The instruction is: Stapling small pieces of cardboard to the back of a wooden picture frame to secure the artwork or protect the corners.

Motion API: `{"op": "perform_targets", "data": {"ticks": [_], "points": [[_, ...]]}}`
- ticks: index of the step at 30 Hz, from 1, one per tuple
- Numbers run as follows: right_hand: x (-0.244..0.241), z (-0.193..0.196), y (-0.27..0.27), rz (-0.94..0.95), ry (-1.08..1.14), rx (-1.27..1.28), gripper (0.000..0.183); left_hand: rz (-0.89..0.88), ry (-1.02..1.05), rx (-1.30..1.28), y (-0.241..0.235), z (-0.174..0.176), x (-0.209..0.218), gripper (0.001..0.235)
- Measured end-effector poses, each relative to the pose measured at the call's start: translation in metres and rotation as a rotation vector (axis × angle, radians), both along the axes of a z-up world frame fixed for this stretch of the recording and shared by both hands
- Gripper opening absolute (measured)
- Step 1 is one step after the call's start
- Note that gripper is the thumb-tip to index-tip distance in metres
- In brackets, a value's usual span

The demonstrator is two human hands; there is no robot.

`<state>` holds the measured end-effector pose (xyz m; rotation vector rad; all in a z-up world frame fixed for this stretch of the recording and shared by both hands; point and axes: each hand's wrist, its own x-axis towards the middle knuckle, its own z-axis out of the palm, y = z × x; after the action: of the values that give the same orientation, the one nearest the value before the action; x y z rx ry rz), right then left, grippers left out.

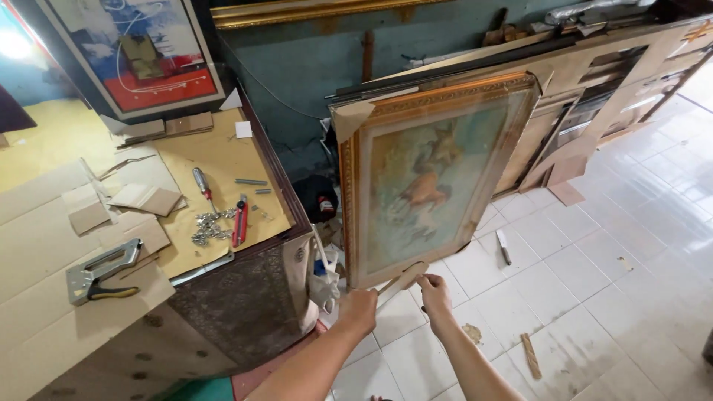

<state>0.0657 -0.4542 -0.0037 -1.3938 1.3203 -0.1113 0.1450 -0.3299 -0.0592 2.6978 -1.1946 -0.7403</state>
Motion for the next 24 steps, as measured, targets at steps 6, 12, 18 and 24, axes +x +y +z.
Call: {"op": "perform_targets", "data": {"ticks": [6, 12, 18, 24], "points": [[0.013, -0.018, -0.084, 0.426, -0.369, -0.351, 0.076, 0.173, -0.077, -0.168, 0.005, 0.069, 0.026, 0.029], [0.066, 0.023, -0.109, 0.859, -0.374, -0.573, 0.053, 0.514, 0.036, -0.373, 0.064, 0.179, 0.038, 0.044], [0.132, -0.050, -0.086, 0.873, -0.499, -0.775, 0.025, 0.808, 0.124, -0.568, 0.140, 0.153, 0.031, 0.045], [0.103, 0.001, 0.021, 1.006, -0.327, -0.874, 0.021, 0.900, 0.171, -0.572, 0.207, 0.102, 0.012, 0.049]]}}
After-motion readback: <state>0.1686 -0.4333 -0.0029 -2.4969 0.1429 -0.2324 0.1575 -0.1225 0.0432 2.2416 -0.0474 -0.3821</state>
